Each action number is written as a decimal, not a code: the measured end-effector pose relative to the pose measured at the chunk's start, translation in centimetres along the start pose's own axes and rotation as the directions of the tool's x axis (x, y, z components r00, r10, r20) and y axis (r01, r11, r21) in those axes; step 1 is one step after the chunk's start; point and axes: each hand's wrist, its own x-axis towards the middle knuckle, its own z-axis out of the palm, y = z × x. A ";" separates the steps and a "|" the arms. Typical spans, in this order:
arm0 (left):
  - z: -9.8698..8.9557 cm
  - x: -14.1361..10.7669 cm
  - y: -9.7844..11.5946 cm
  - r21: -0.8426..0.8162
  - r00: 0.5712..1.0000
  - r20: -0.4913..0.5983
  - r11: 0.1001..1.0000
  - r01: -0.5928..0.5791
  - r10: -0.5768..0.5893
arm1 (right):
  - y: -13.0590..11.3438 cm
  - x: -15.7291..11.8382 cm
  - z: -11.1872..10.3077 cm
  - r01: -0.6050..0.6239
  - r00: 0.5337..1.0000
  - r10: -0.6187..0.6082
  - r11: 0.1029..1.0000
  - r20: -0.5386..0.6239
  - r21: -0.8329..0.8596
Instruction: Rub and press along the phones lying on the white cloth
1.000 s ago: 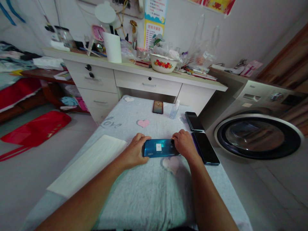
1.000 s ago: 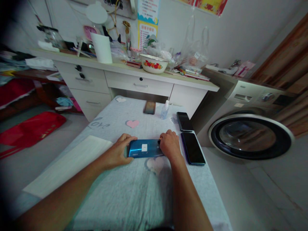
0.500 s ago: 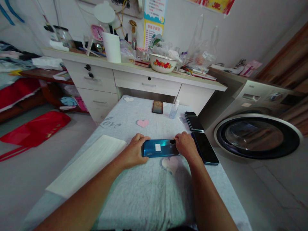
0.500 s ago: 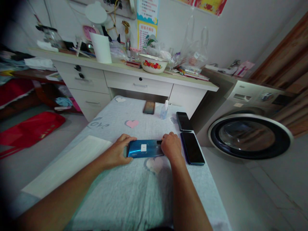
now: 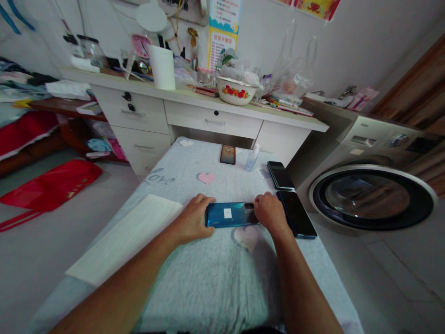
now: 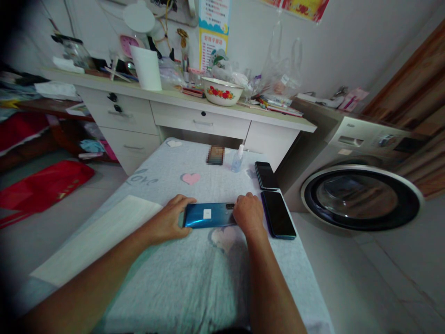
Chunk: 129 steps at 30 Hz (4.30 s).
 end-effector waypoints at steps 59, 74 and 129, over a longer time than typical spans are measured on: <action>-1.0 -0.2 0.8 -0.050 0.998 -0.041 0.998 -0.044 0.042 | -0.1 -0.2 -1.3 0.096 0.991 -0.081 0.985 -0.107 0.143; -1.2 -0.1 0.8 -0.056 1.000 -0.013 0.998 -0.014 0.013 | 0.4 0.1 -0.4 0.016 0.999 -0.006 0.953 -0.033 0.302; -0.7 0.1 -0.5 0.024 0.999 0.033 0.999 0.037 -0.038 | -3.6 -1.7 -0.2 0.432 0.899 -0.414 0.792 -0.141 0.432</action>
